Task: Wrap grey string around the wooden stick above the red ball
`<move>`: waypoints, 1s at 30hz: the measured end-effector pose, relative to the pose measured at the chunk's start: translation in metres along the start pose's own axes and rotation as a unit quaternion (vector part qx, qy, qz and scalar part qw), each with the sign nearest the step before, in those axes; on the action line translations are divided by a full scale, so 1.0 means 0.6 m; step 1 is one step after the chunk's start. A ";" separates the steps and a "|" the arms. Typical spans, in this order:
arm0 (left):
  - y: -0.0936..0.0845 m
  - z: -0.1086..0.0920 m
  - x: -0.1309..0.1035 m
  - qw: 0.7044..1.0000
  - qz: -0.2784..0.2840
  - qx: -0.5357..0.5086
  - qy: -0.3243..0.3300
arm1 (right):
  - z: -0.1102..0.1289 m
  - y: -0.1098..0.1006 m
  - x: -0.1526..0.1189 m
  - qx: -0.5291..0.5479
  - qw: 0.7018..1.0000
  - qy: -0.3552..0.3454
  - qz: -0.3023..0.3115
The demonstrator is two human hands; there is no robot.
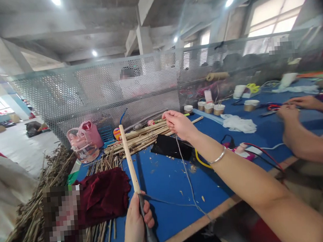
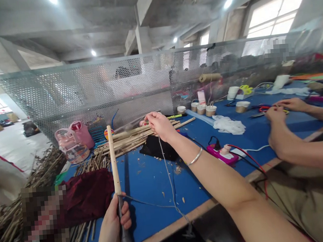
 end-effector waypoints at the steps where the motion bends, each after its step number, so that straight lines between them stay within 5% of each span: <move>1: 0.000 0.000 0.000 1.000 0.002 0.000 0.001 | 0.004 -0.009 -0.006 -0.012 1.000 -0.010 -0.013; 5: 0.002 -0.001 -0.001 1.000 0.003 0.003 0.004 | -0.001 -0.038 -0.022 -0.213 0.975 -0.037 -0.058; 9: 0.002 -0.003 -0.002 1.000 0.003 0.012 0.009 | -0.066 -0.025 -0.024 -0.518 0.855 -0.011 -0.020; 16: 0.003 -0.003 -0.002 1.000 -0.011 0.006 0.002 | -0.213 0.040 0.023 -0.632 0.773 0.056 0.016; 20: 0.010 -0.011 -0.016 1.000 0.003 -0.012 0.020 | -0.215 0.062 0.041 -0.623 0.780 0.037 0.047; 22: 0.014 -0.020 -0.027 0.999 0.008 -0.010 0.044 | -0.191 0.067 0.028 -0.586 0.808 0.023 0.058; 26: 0.028 -0.042 -0.048 0.996 0.031 0.033 0.079 | -0.147 0.101 -0.054 -0.264 0.926 0.084 0.258; 30: 0.050 -0.051 -0.049 0.995 0.054 0.029 0.078 | -0.115 0.122 -0.139 -0.106 0.926 0.115 0.345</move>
Point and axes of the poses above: each hand's wrist, its own x-axis towards the middle knuckle, its own y-axis out of the palm, z = x × y, the point moved 7 cm from there along x, towards the middle knuckle, and after that the axes turned 8 degrees about y, right-handed, at the moved point
